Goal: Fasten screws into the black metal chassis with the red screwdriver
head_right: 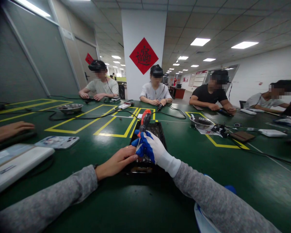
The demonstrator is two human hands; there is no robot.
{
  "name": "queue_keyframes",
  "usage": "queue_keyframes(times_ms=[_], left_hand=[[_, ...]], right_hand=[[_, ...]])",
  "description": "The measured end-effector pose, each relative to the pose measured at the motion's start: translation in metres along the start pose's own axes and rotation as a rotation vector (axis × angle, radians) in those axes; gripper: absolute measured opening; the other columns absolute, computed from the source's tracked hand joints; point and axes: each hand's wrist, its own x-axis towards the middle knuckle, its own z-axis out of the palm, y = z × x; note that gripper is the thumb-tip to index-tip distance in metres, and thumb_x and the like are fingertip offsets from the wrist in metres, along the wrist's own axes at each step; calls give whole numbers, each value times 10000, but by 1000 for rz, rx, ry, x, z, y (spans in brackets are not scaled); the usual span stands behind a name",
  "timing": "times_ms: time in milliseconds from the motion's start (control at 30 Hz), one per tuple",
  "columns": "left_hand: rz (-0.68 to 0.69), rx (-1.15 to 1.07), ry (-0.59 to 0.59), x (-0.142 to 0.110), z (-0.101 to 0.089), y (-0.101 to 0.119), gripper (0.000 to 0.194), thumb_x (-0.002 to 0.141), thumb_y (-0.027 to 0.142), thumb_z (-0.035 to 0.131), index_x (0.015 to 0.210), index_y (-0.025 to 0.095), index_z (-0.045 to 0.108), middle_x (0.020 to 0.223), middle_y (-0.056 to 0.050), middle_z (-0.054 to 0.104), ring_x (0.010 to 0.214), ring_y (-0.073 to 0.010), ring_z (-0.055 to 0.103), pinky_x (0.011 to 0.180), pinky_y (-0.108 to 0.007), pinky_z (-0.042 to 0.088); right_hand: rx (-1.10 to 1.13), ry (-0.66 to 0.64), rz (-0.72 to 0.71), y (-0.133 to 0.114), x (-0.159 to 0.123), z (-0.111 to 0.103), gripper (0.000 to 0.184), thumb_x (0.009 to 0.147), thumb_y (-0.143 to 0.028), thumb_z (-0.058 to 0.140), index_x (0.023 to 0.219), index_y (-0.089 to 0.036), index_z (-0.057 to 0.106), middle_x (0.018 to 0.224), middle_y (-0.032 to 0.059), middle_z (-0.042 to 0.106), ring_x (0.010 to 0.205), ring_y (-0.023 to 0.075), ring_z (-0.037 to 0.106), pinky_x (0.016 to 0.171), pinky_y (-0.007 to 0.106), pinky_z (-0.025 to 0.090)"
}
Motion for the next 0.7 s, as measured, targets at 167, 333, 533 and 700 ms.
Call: queue_keyframes(times_ms=[167,333,533,700], left_hand=[[6,-47,12,2,0,2,307,922,341,374,909,176,632,938,-37,628,931,-185,519,925,-312,373],[-22,-10,30,0,1,2,342,941,327,317,912,178,624,966,-35,617,945,-187,510,950,-333,345],[-76,-4,231,-1,5,-5,318,932,276,311,987,192,612,963,-41,615,925,-175,527,902,-322,382],[-146,-60,522,-2,1,-17,316,809,109,328,838,164,638,845,-39,634,821,-156,567,779,-271,424]], right_hand=[[-24,-2,14,-1,-2,3,357,827,-417,550,1114,-211,500,752,22,677,472,114,589,405,225,471],[-9,-28,38,-2,-2,3,387,848,-438,492,1117,-163,536,753,45,679,482,116,598,433,227,476],[-58,200,-150,-5,0,2,425,792,-464,559,1096,-167,560,660,2,652,429,86,545,399,190,426],[-105,430,-281,-1,7,-9,451,780,-505,529,1080,-169,548,667,-3,640,455,89,540,423,196,424]])
